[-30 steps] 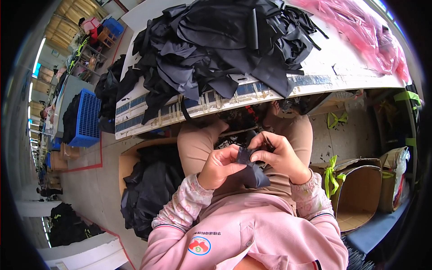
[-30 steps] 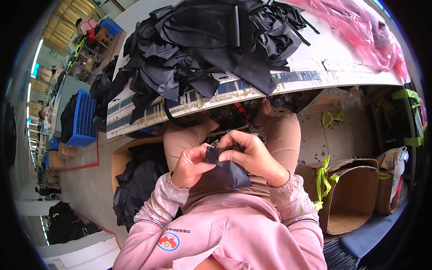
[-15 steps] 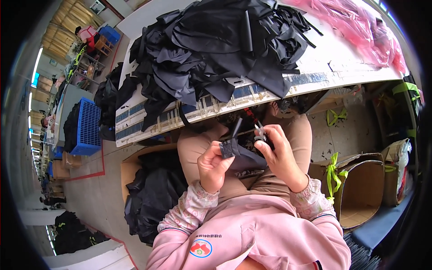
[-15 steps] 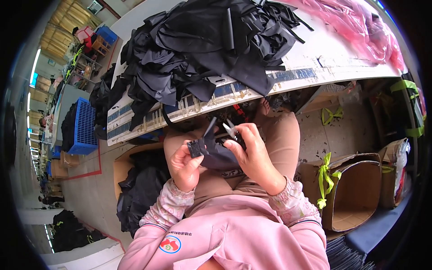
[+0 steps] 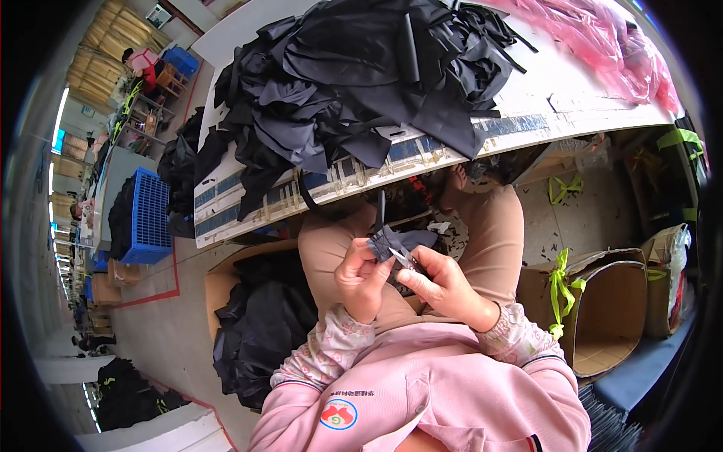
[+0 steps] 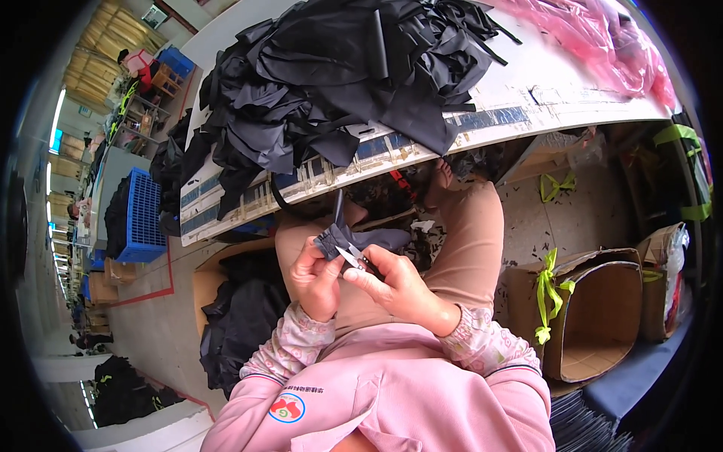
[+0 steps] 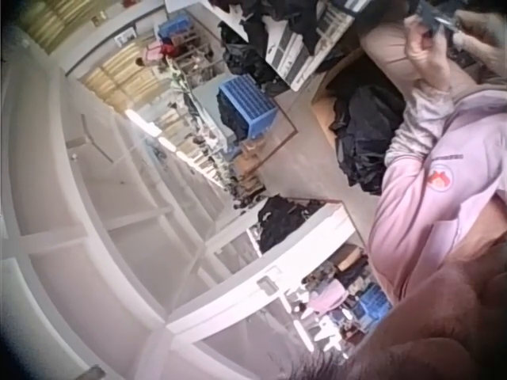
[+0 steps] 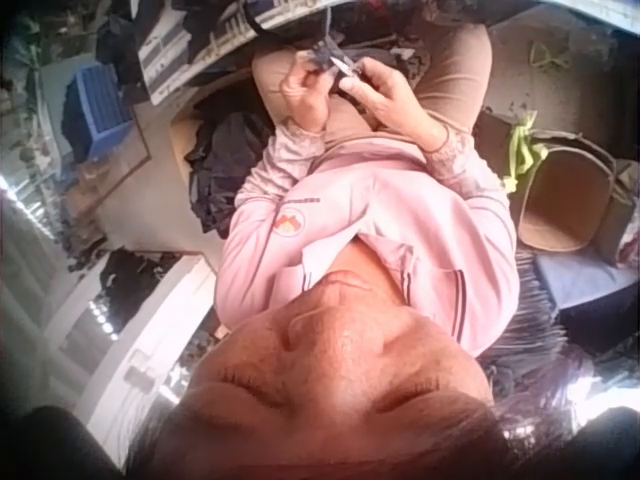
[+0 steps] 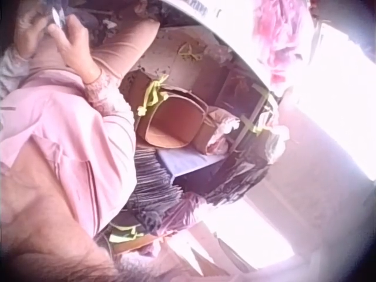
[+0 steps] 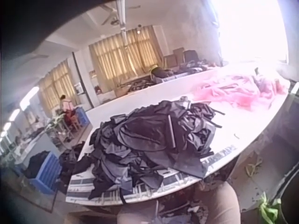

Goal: Trimming and preparing small black fabric pieces at a factory workbench.

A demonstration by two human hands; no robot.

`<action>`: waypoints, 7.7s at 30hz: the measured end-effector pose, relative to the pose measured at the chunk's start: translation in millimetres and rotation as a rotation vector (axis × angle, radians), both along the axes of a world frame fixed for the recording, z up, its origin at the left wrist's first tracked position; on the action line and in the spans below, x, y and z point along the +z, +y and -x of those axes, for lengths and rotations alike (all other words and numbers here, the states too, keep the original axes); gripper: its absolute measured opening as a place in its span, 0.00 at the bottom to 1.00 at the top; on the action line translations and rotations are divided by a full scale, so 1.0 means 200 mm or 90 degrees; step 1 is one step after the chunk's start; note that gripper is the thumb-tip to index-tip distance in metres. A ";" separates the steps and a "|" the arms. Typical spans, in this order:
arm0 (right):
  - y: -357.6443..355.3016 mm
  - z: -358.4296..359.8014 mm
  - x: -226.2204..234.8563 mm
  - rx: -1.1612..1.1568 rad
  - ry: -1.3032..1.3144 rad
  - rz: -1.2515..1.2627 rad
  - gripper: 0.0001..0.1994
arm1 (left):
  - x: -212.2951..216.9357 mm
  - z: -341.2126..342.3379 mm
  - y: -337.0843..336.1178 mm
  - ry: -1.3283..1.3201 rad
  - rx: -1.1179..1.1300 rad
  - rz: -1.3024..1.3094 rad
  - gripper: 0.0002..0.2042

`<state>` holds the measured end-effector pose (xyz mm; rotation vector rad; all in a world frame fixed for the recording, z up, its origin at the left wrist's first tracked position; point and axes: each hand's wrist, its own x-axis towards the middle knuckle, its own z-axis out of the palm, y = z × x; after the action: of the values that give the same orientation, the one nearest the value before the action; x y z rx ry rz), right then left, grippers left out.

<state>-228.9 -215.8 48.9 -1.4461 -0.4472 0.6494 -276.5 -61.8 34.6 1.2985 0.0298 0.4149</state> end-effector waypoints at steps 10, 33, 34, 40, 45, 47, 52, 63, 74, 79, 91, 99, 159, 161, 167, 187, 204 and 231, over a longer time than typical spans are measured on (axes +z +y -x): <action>0.01 -0.03 0.05 -0.075 -0.239 0.063 0.16 | -0.01 0.02 -0.03 0.024 -0.021 0.002 0.08; -0.04 -0.03 0.02 -0.060 -0.271 0.105 0.14 | -0.01 0.04 -0.02 0.084 -0.041 -0.072 0.07; -0.04 -0.03 0.02 -0.060 -0.271 0.105 0.14 | 0.00 0.04 -0.02 0.085 -0.043 -0.073 0.07; -0.03 -0.01 0.03 -0.077 -0.233 0.092 0.14 | -0.01 0.04 -0.02 0.106 -0.035 -0.062 0.06; -0.01 0.00 0.01 -0.081 -0.261 0.095 0.17 | 0.00 0.04 -0.03 0.115 0.000 -0.069 0.06; 0.00 0.00 0.00 -0.092 -0.248 0.084 0.17 | -0.01 0.04 -0.04 0.081 0.012 -0.064 0.07; 0.01 0.02 -0.03 -0.106 -0.234 0.083 0.17 | -0.02 0.03 -0.04 0.072 0.028 -0.062 0.08; 0.01 0.00 -0.03 -0.117 -0.254 0.080 0.17 | -0.03 0.03 -0.03 0.066 0.022 -0.121 0.05; -0.02 0.00 -0.02 -0.123 -0.282 0.100 0.14 | -0.03 0.04 -0.02 0.058 0.013 -0.197 0.08; -0.05 -0.01 -0.01 -0.111 -0.232 0.113 0.12 | 0.00 0.02 0.01 0.082 -0.032 -0.162 0.07; -0.20 -0.20 0.19 0.124 -0.283 0.206 0.20 | 0.02 -0.04 0.13 0.094 -0.308 0.031 0.07; -0.22 -0.21 0.18 0.135 -0.477 0.268 0.19 | 0.02 -0.04 0.14 0.118 -0.354 0.006 0.08; -0.30 -0.19 0.15 0.302 -0.387 0.172 0.20 | 0.07 -0.20 0.28 0.279 -0.828 0.019 0.04; -0.30 -0.19 0.14 0.299 -0.385 0.174 0.20 | 0.06 -0.21 0.29 0.266 -0.819 0.018 0.04; -0.30 -0.18 0.11 0.287 -0.383 0.167 0.20 | 0.06 -0.20 0.29 0.270 -0.808 0.034 0.04; -0.28 -0.20 0.14 0.330 -0.400 0.152 0.18 | 0.07 -0.20 0.24 0.291 -0.847 0.023 0.04; -0.27 -0.21 0.14 0.339 -0.452 0.160 0.18 | 0.05 -0.21 0.20 0.280 -0.876 0.005 0.05; -0.24 -0.07 0.11 0.002 -0.533 0.259 0.17 | 0.03 -0.09 0.09 0.196 -0.325 0.043 0.02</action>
<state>-215.6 -263.7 71.6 -2.0884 -1.0034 0.0979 -258.6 -43.1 40.3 1.2411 -0.0290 -0.2218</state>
